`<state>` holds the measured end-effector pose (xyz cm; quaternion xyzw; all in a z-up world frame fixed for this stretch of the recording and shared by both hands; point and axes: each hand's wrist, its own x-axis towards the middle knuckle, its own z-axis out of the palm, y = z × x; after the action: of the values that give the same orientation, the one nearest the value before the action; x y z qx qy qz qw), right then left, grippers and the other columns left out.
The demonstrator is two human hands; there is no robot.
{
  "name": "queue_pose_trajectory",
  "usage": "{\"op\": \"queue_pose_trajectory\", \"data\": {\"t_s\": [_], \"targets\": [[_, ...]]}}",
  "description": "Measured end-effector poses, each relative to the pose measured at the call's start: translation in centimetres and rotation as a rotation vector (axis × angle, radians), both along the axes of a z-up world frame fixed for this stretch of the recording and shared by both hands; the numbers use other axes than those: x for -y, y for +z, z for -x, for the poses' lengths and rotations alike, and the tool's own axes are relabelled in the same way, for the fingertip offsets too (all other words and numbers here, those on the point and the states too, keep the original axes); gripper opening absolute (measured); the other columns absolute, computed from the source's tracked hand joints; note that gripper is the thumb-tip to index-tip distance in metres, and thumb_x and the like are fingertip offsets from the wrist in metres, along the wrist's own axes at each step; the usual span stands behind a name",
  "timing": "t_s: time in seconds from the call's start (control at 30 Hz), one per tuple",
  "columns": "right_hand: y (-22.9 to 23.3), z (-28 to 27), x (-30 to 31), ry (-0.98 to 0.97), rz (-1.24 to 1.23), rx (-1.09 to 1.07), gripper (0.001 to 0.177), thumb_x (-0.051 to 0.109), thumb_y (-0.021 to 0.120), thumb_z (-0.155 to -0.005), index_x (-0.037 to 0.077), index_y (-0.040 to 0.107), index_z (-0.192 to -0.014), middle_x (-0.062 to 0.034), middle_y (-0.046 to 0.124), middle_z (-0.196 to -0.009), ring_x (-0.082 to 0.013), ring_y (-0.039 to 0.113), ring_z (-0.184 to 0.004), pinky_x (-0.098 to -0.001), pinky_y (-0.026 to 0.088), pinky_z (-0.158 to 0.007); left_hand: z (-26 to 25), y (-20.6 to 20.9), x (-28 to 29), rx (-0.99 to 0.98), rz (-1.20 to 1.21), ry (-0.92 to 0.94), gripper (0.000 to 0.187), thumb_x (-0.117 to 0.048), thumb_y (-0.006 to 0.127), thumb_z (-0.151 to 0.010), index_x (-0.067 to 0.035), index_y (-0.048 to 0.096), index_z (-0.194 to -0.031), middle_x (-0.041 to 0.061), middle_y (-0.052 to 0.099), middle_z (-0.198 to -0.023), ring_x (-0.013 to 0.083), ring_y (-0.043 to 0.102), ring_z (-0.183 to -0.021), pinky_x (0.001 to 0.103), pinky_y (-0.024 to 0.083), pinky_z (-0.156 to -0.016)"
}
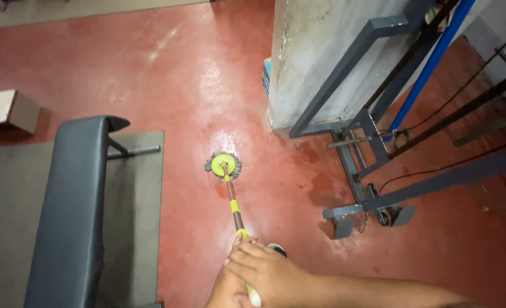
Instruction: Mopping the floor in a gym around various fitness equipment.
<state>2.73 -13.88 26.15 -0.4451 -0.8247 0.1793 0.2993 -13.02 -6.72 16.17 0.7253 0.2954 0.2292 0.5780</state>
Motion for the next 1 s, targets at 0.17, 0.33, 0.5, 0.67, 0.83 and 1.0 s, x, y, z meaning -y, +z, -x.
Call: {"op": "queue_pose_trajectory", "data": {"t_s": [0.17,0.33,0.5,0.67,0.83,1.0], "targets": [[-0.7,-3.1,-5.3,-0.127,-0.056,0.028,0.062,0.033,0.074,-0.086,-0.005,0.062,-0.133,-0.0259,0.062,-0.136,-0.0443,0.054,-0.135,-0.0522,0.042,-0.115,-3.5,2.6,-5.6,-0.014,-0.062,0.006,0.076,-0.029,0.071,-0.086,-0.004,0.035,-0.149,0.011,0.059,-0.141,0.0267,0.058,-0.133,0.038,0.044,-0.113],[-1.8,-6.0,-8.8,-0.196,-0.097,0.016,0.062,0.033,0.073,-0.084,-0.003,0.063,-0.133,-0.0248,0.063,-0.137,-0.0419,0.056,-0.135,-0.0509,0.043,-0.115,-6.9,2.8,-10.0,-0.027,-0.489,-0.075,0.055,-0.027,0.079,-0.08,-0.007,0.063,-0.129,0.015,0.064,-0.137,0.0356,0.054,-0.137,0.045,0.039,-0.117],[-1.6,-6.5,-9.5,-0.218,-0.028,0.093,0.066,0.037,0.073,-0.082,-0.004,0.062,-0.134,-0.0249,0.062,-0.138,-0.0419,0.055,-0.132,-0.0528,0.042,-0.111,-7.6,2.9,-11.3,-0.217,-0.364,-0.101,0.054,-0.031,0.074,-0.08,-0.01,0.063,-0.129,0.015,0.062,-0.137,0.0335,0.057,-0.132,0.041,0.045,-0.11],[-2.4,-3.7,-9.0,-0.246,0.016,0.123,0.069,0.039,0.072,-0.086,-0.003,0.059,-0.138,-0.025,0.058,-0.142,-0.0416,0.053,-0.136,-0.0523,0.041,-0.112,-5.0,2.5,-11.7,-0.26,-0.432,-0.2,0.055,-0.032,0.072,-0.082,-0.012,0.064,-0.133,0.015,0.06,-0.142,0.0327,0.054,-0.136,0.04,0.043,-0.113],[-4.0,1.4,-8.8,-0.312,0.033,0.113,0.073,0.04,0.072,-0.087,-0.005,0.054,-0.142,-0.0283,0.053,-0.148,-0.0433,0.047,-0.142,-0.0525,0.039,-0.114,-0.2,0.4,-12.8,-0.349,-0.476,-0.223,0.058,-0.033,0.07,-0.085,-0.014,0.058,-0.139,0.017,0.049,-0.153,0.0341,0.044,-0.141,0.042,0.039,-0.112],[-4.3,8.0,-9.4,-0.38,0.054,0.144,0.082,0.043,0.077,-0.088,0.0,0.048,-0.15,-0.0272,0.044,-0.159,-0.0454,0.041,-0.148,-0.0534,0.036,-0.117,5.4,5.2,-13.1,-0.494,-0.243,-0.235,0.062,-0.037,0.071,-0.081,-0.022,0.057,-0.14,0.011,0.066,-0.136,0.0308,0.064,-0.125,0.04,0.053,-0.101]]}}
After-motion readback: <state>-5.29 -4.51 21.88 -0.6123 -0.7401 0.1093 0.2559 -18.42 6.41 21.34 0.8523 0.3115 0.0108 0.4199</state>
